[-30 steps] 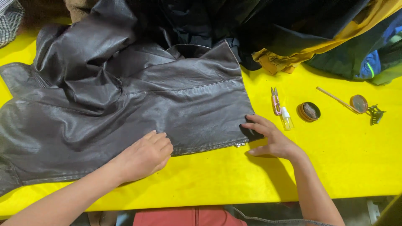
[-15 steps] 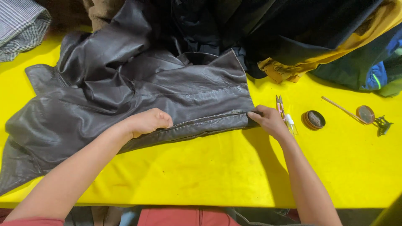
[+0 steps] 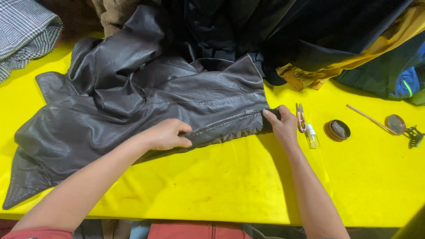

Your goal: Detailing and smoothing the seams of a leather jacket using a small tool and a hair dryer to finish the garment.

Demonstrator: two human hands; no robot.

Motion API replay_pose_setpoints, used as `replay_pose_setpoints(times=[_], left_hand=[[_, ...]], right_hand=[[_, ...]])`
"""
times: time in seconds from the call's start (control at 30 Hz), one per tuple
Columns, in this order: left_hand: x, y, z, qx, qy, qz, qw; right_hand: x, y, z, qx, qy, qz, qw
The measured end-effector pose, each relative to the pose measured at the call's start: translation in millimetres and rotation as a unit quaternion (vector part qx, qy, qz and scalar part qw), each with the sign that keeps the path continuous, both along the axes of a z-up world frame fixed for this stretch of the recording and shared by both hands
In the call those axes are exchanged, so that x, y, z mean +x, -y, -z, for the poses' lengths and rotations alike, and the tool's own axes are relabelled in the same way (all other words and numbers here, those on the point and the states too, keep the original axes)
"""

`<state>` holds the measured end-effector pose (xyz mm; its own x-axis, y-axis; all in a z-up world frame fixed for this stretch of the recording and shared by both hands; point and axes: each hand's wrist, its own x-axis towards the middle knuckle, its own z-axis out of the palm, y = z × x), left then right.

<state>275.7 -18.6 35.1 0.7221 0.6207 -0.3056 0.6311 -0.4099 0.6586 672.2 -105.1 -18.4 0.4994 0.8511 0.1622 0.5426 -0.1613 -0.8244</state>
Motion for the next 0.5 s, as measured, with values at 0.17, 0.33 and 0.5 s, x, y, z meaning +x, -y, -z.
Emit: replay_pose_setpoints(times=[0.17,0.33,0.5], left_hand=[[-9,-4,-19,-0.206,0.153,-0.039,0.966],[-12,-54,28,-0.309,0.218,-0.059,0.924],[-9,-59,32,-0.320,0.233,-0.077,0.915]], right_hand=[[9,-13,10,0.145,-0.061,-0.052,0.986],[-6,-14,-6,0.122,-0.057,-0.062,0.989],[-18,-13,-17,0.100,-0.058,-0.042,0.992]])
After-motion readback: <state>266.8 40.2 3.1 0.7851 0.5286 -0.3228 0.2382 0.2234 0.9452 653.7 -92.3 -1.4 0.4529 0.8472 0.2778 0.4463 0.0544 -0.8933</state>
